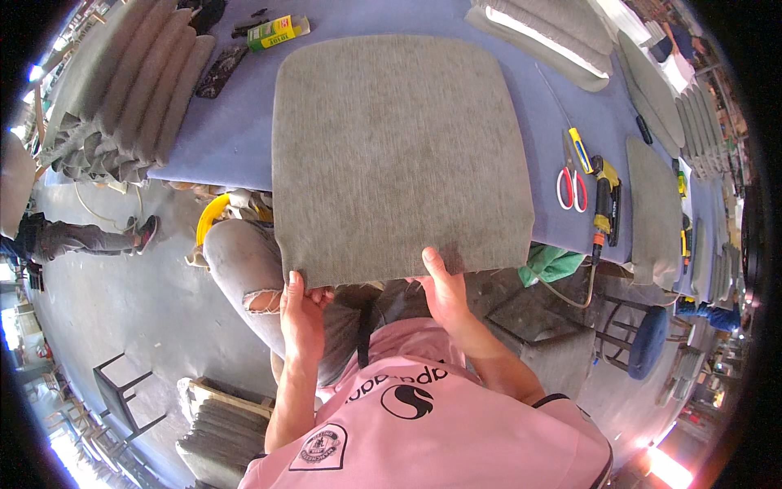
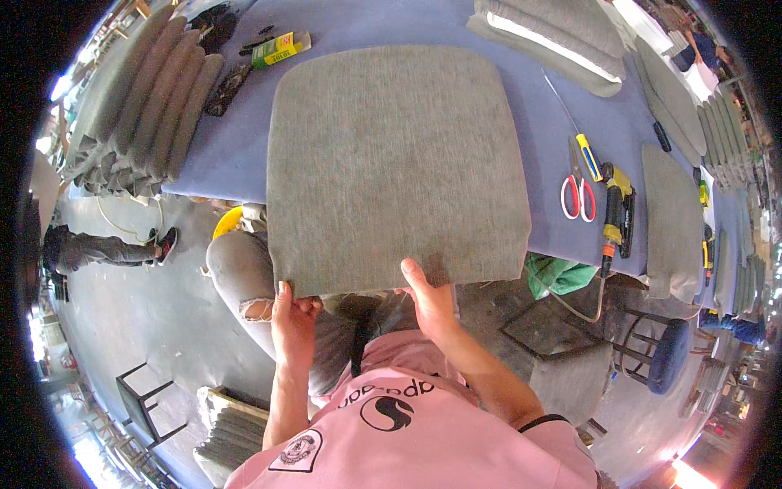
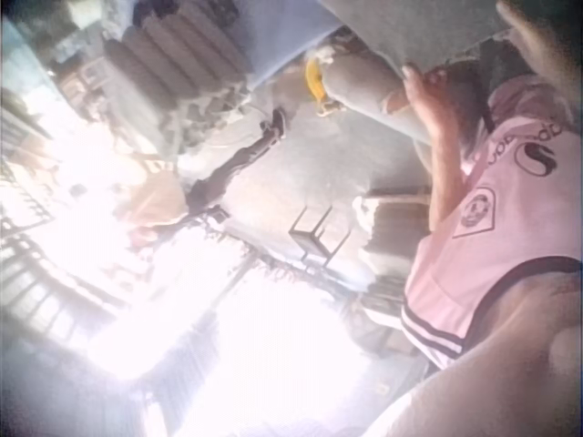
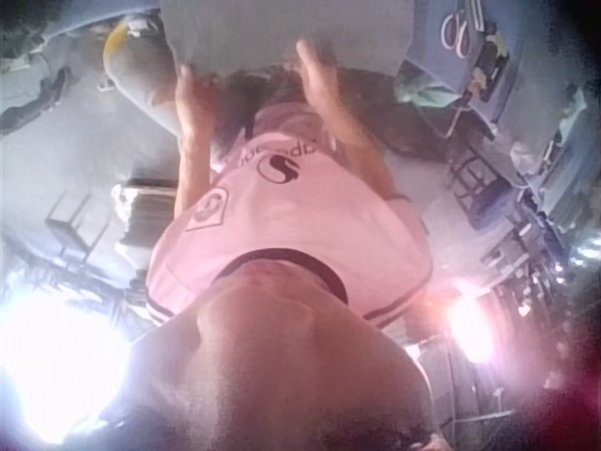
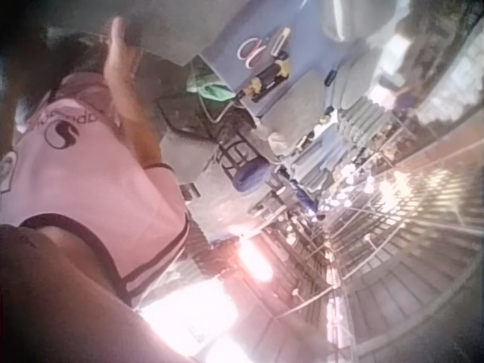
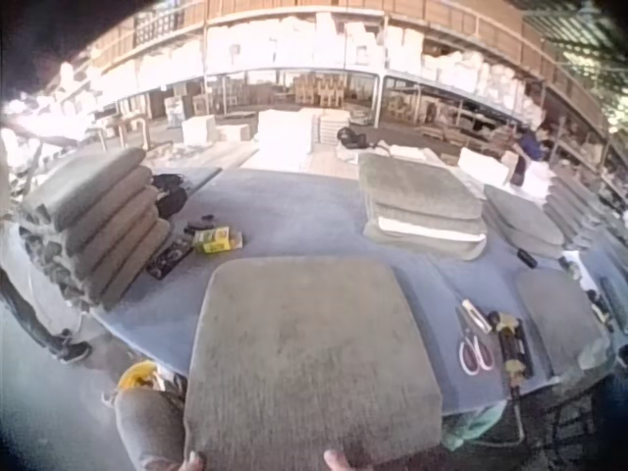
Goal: The person trims excess fabric from a cushion using a knife and scissors, then folds the edges and secures them with a staple gun. The cushion is flipped and restapled on the opposite side to complete the covering.
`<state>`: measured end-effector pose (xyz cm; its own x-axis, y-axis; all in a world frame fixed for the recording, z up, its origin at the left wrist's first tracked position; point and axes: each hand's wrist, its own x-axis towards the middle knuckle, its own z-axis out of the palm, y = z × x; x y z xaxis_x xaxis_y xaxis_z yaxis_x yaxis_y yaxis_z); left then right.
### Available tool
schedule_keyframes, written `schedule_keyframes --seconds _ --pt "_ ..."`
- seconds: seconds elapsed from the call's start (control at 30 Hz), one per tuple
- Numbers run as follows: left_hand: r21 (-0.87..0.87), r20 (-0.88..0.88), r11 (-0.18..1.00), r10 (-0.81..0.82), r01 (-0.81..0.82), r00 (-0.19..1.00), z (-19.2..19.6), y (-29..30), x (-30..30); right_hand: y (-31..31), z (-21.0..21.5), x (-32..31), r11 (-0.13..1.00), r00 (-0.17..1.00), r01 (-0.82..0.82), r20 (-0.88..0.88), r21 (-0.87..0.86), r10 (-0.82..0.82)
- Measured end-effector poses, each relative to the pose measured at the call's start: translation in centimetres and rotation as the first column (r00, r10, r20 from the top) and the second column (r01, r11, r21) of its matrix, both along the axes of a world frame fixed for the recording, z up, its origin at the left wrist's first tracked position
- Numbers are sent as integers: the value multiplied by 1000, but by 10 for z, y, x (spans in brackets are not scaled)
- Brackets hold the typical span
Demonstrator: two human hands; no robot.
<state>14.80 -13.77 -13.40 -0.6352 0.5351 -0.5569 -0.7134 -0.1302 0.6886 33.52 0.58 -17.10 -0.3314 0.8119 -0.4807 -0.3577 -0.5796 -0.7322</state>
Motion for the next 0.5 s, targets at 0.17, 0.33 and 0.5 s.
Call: schedule_keyframes --seconds 0.17,0.33,0.5 --pt "34 -18 999 -14 14 1000 -5 -4 -1 -7 -8 -7 999 984 -39 174 -23 43" --pt "55 -100 994 -88 93 991 -19 -10 -2 -4 -15 -25 952 974 -52 228 301 -19" --pt "-115 -272 988 -133 105 953 1 1 4 7 -32 -7 796 889 -309 455 520 48"
